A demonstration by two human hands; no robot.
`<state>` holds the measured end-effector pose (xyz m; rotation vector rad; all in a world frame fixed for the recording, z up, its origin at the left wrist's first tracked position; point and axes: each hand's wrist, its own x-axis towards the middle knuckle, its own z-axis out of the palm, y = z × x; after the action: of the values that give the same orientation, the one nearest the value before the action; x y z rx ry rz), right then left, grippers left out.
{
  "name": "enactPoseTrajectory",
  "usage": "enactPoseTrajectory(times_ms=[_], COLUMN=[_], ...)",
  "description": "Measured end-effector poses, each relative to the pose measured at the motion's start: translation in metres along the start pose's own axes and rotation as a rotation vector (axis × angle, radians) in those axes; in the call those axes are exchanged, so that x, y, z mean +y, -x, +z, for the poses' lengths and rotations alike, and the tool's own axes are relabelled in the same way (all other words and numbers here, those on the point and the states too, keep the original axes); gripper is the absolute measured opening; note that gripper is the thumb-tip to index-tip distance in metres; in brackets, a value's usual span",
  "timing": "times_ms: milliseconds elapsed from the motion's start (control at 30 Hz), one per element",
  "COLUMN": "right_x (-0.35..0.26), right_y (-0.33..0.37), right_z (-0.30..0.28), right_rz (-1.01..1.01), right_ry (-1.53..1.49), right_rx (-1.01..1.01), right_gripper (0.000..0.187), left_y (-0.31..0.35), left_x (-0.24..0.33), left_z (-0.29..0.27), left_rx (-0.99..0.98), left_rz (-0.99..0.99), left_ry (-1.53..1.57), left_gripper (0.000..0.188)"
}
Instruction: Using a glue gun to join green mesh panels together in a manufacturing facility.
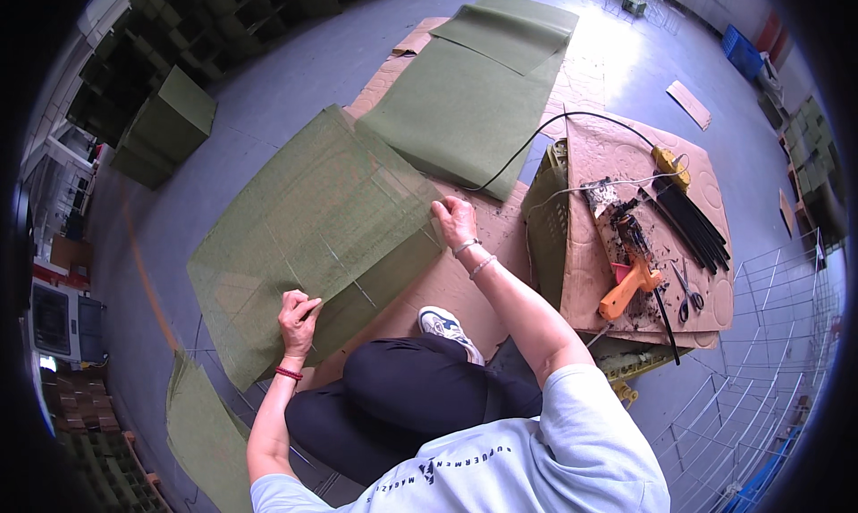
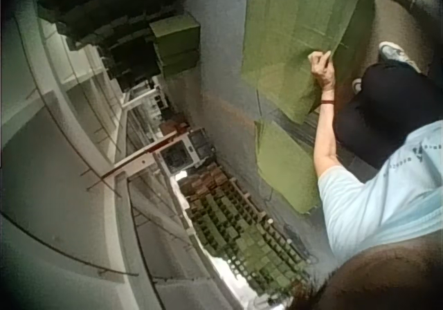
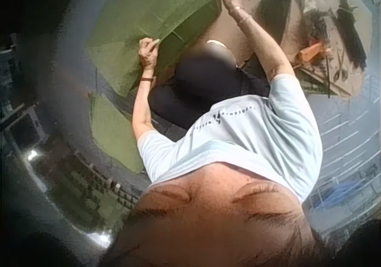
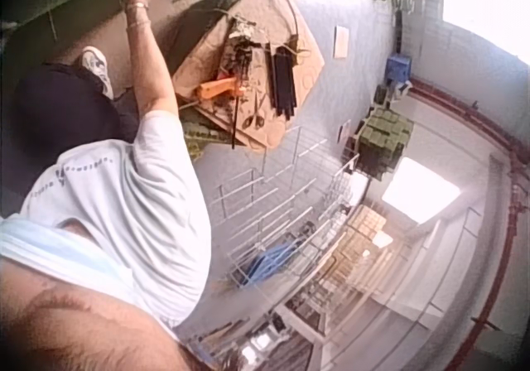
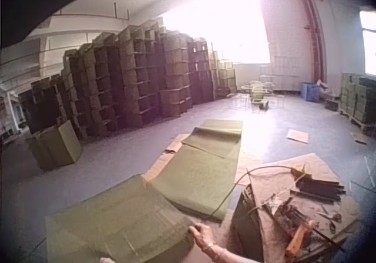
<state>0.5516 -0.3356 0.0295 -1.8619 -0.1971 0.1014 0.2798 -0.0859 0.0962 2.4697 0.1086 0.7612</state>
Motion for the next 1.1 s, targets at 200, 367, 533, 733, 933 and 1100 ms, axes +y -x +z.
enactPoseTrajectory(times_ms=[200,367,533,733,933,1100], right_x=[0.001,0.0,0.005,0.022,0.024,0.013], right_y=[0.003,0.006,0.004,-0.005,-0.007,-0.001], right_z=[-0.002,-0.003,0.002,0.005,0.002,0.02], right_rz=[-0.021,-0.048,-0.134,-0.106,-0.087,-0.077], right_ry=[0.054,0.06,0.086,0.065,-0.007,0.017], right_rx=[0.006,0.012,-0.029,-0.017,-0.027,-0.022], right_gripper=[0.025,0.024,0.021,0.02,0.018,0.021], left_y=[0.002,0.003,0.009,0.004,0.004,0.008], left_x=[-0.002,-0.002,-0.008,-0.008,0.002,0.003], left_z=[0.002,0.002,0.0,0.004,-0.003,-0.009], left_rx=[-0.004,-0.006,0.015,0.003,-0.027,-0.052], left_rz=[0.019,0.06,0.112,0.196,0.33,0.332], left_ry=[-0.014,-0.028,-0.019,-0.112,-0.304,-0.406], left_gripper=[0.019,0.018,0.015,0.016,0.019,0.019])
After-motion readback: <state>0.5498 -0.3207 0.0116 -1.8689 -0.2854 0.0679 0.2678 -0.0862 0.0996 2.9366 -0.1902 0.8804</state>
